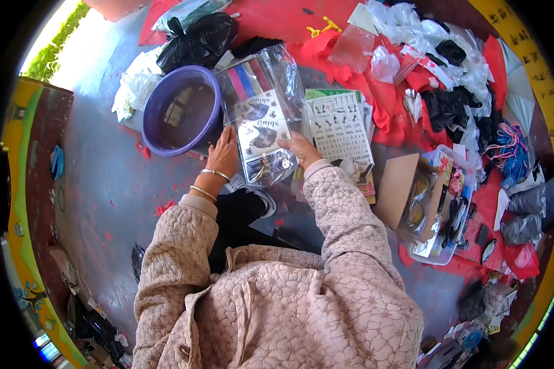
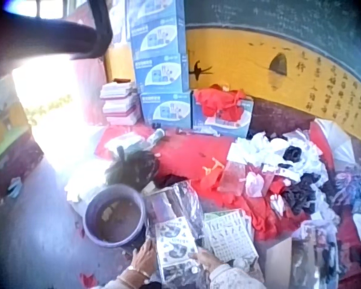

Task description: The person wipes the surfaces of several stationery items, including a striped card, a white card with colorful designs, and a book, using a white cloth. The person handles each item one at a time, wiping both sides before placing them on the floor.

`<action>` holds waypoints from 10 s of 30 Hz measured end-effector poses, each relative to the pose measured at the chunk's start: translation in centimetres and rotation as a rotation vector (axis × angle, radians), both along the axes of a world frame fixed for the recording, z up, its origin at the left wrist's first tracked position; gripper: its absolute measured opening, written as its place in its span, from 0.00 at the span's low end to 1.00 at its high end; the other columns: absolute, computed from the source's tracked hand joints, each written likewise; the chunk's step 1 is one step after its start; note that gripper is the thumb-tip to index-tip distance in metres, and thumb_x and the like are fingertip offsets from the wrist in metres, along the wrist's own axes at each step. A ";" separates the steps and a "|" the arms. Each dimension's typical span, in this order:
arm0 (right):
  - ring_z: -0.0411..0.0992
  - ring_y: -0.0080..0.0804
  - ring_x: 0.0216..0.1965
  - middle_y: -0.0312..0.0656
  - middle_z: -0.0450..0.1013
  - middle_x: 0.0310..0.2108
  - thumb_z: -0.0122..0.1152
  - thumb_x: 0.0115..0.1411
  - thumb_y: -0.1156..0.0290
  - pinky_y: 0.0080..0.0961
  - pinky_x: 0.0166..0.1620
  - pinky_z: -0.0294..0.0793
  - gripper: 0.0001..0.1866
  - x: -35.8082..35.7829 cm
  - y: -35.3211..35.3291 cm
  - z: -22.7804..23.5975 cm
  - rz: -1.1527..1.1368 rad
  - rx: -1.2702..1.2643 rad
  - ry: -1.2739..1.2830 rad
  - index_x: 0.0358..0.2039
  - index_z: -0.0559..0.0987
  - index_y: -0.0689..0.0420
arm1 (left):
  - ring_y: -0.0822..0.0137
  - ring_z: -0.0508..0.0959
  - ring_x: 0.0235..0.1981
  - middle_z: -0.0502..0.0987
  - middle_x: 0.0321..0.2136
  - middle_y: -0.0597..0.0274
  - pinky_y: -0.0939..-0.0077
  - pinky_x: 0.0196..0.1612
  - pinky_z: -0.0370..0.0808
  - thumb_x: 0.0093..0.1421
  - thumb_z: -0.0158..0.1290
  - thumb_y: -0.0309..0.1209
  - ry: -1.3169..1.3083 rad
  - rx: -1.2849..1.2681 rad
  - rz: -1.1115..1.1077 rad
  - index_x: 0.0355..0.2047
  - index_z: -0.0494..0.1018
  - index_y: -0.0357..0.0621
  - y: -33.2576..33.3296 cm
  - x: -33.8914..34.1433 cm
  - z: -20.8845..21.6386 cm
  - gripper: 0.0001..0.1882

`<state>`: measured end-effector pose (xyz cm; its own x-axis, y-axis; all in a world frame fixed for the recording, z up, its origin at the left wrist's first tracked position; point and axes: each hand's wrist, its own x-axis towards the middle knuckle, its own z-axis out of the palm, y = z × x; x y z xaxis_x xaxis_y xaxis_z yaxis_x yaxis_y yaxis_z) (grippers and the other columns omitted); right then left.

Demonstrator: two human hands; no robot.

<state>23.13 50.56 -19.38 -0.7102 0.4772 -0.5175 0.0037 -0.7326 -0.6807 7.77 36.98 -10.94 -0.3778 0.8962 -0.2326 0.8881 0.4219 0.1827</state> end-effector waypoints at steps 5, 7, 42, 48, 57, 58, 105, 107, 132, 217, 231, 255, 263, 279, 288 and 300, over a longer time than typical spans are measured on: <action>0.72 0.31 0.36 0.44 0.72 0.37 0.53 0.52 0.81 0.25 0.40 0.71 0.16 -4.4 2.7 -0.6 -0.002 0.081 0.035 0.43 0.71 0.65 | 0.61 0.65 0.51 0.58 0.50 0.54 0.48 0.48 0.66 0.52 0.42 0.22 0.061 0.018 -0.030 0.53 0.54 0.30 -0.3 0.2 -0.5 0.26; 0.71 0.29 0.36 0.42 0.72 0.37 0.54 0.52 0.80 0.24 0.40 0.70 0.16 -6.1 4.5 -2.6 0.012 0.174 0.060 0.43 0.71 0.65 | 0.61 0.66 0.50 0.59 0.49 0.54 0.52 0.48 0.67 0.53 0.41 0.22 0.029 0.007 -0.054 0.53 0.55 0.30 0.0 0.2 -0.1 0.25; 0.52 0.54 0.58 0.61 0.50 0.57 0.55 0.50 0.68 0.43 0.57 0.54 0.28 -6.5 -0.5 -1.9 0.083 1.673 -0.703 0.53 0.64 0.59 | 0.51 0.72 0.45 0.67 0.47 0.49 0.61 0.47 0.69 0.52 0.43 0.25 0.040 -0.136 -0.309 0.44 0.66 0.32 -1.1 -2.3 -5.2 0.18; 0.66 0.46 0.45 0.51 0.68 0.43 0.49 0.52 0.69 0.36 0.46 0.66 0.14 8.1 -10.3 2.1 0.237 1.299 -0.487 0.40 0.72 0.59 | 0.49 0.71 0.44 0.71 0.43 0.47 0.60 0.48 0.67 0.53 0.45 0.33 -0.063 -0.598 -0.376 0.42 0.71 0.40 -0.8 -1.1 -1.1 0.17; 0.68 0.47 0.41 0.48 0.68 0.39 0.53 0.50 0.67 0.40 0.40 0.68 0.14 19.5 -6.7 4.4 -0.266 1.191 -1.033 0.39 0.72 0.55 | 0.58 0.76 0.41 0.72 0.45 0.49 0.70 0.40 0.73 0.53 0.47 0.21 -0.804 0.350 -0.258 0.51 0.64 0.44 -5.4 8.5 7.2 0.23; 0.66 0.48 0.43 0.49 0.66 0.41 0.53 0.49 0.68 0.41 0.42 0.68 0.17 19.3 -6.2 4.6 -0.305 1.243 -1.054 0.41 0.71 0.55 | 0.60 0.76 0.40 0.72 0.45 0.49 0.72 0.38 0.73 0.53 0.48 0.21 -0.901 0.343 -0.202 0.52 0.63 0.44 -6.3 9.7 7.5 0.24; 0.71 0.47 0.40 0.51 0.72 0.37 0.64 0.38 0.58 0.39 0.44 0.70 0.32 13.6 0.1 3.1 0.056 1.061 -1.368 0.44 0.68 0.60 | 0.68 0.79 0.28 0.78 0.28 0.54 0.78 0.32 0.73 0.56 0.43 0.23 -0.800 0.333 -0.116 0.43 0.69 0.38 -4.8 7.9 4.9 0.14; 0.71 0.44 0.43 0.51 0.70 0.42 0.69 0.35 0.57 0.37 0.45 0.71 0.40 15.2 1.0 2.4 0.008 1.010 -1.457 0.48 0.65 0.60 | 0.67 0.79 0.27 0.78 0.28 0.54 0.77 0.32 0.73 0.56 0.43 0.23 -0.772 0.326 -0.127 0.43 0.69 0.38 -4.7 7.8 4.8 0.14; 0.72 0.48 0.38 0.50 0.74 0.35 0.50 0.47 0.66 0.43 0.43 0.69 0.12 17.4 5.6 14.8 -0.189 1.281 -1.476 0.32 0.78 0.49 | 0.66 0.79 0.29 0.77 0.27 0.53 0.78 0.31 0.74 0.56 0.42 0.21 -0.742 0.351 -0.097 0.40 0.70 0.36 -4.5 8.1 4.4 0.12; 0.62 0.15 0.17 0.34 0.67 0.13 0.61 0.51 0.53 0.19 0.22 0.61 0.22 11.0 -2.3 19.6 -0.204 0.992 -0.290 0.17 0.75 0.61 | 0.58 0.68 0.50 0.65 0.51 0.54 0.59 0.51 0.68 0.60 0.41 0.23 -2.101 0.901 0.490 0.53 0.56 0.37 -4.8 6.0 7.4 0.20; 0.63 0.13 0.18 0.30 0.70 0.17 0.61 0.48 0.72 0.13 0.22 0.59 0.06 -5.6 -5.0 30.8 0.372 0.951 0.268 0.18 0.74 0.56 | 0.58 0.70 0.48 0.68 0.48 0.55 0.61 0.49 0.70 0.57 0.43 0.21 -1.553 1.406 0.308 0.51 0.59 0.37 -18.9 -3.7 22.2 0.20; 0.71 0.22 0.23 0.42 0.72 0.31 0.57 0.46 0.77 0.18 0.25 0.73 0.27 -26.0 -28.6 18.5 1.228 0.118 0.191 0.49 0.66 0.66 | 0.52 0.69 0.50 0.65 0.49 0.41 0.57 0.54 0.66 0.59 0.41 0.26 -1.548 1.996 1.218 0.51 0.56 0.28 -44.2 -9.8 7.7 0.21; 0.72 0.22 0.25 0.41 0.73 0.32 0.54 0.47 0.82 0.17 0.25 0.73 0.19 -25.3 -30.0 17.4 1.184 -0.128 0.256 0.44 0.70 0.62 | 0.55 0.71 0.48 0.69 0.46 0.45 0.59 0.50 0.70 0.60 0.42 0.49 -1.939 1.954 0.884 0.50 0.58 0.32 -44.4 -8.7 6.6 0.31; 0.69 0.18 0.23 0.39 0.74 0.30 0.59 0.51 0.69 0.13 0.26 0.69 0.20 -25.5 -26.9 21.7 1.275 0.414 0.083 0.44 0.72 0.64 | 0.65 0.76 0.37 0.73 0.42 0.54 0.75 0.43 0.74 0.52 0.50 0.17 -1.305 1.540 1.168 0.47 0.64 0.35 -41.5 -6.4 8.6 0.20; 0.71 0.24 0.25 0.42 0.74 0.31 0.60 0.48 0.74 0.18 0.28 0.71 0.15 -25.2 -29.3 19.2 1.352 0.364 0.081 0.37 0.75 0.66 | 0.72 0.76 0.36 0.76 0.36 0.60 0.79 0.41 0.73 0.52 0.51 0.19 -1.084 1.395 1.063 0.39 0.72 0.37 -40.3 -6.3 8.6 0.12; 0.73 0.24 0.23 0.42 0.75 0.25 0.61 0.47 0.78 0.19 0.28 0.73 0.08 -24.2 -29.7 19.2 1.267 0.202 0.142 0.30 0.77 0.65 | 0.66 0.78 0.32 0.74 0.39 0.52 0.75 0.34 0.78 0.54 0.52 0.24 -1.652 1.446 1.213 0.43 0.65 0.34 -40.3 -6.9 8.1 0.16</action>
<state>-1.08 20.86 -0.16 -0.7656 -0.5052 -0.3984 0.5351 -0.1563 -0.8302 0.90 -3.32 -2.83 -0.8199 0.3439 -0.4577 -0.5718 -0.5319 0.6246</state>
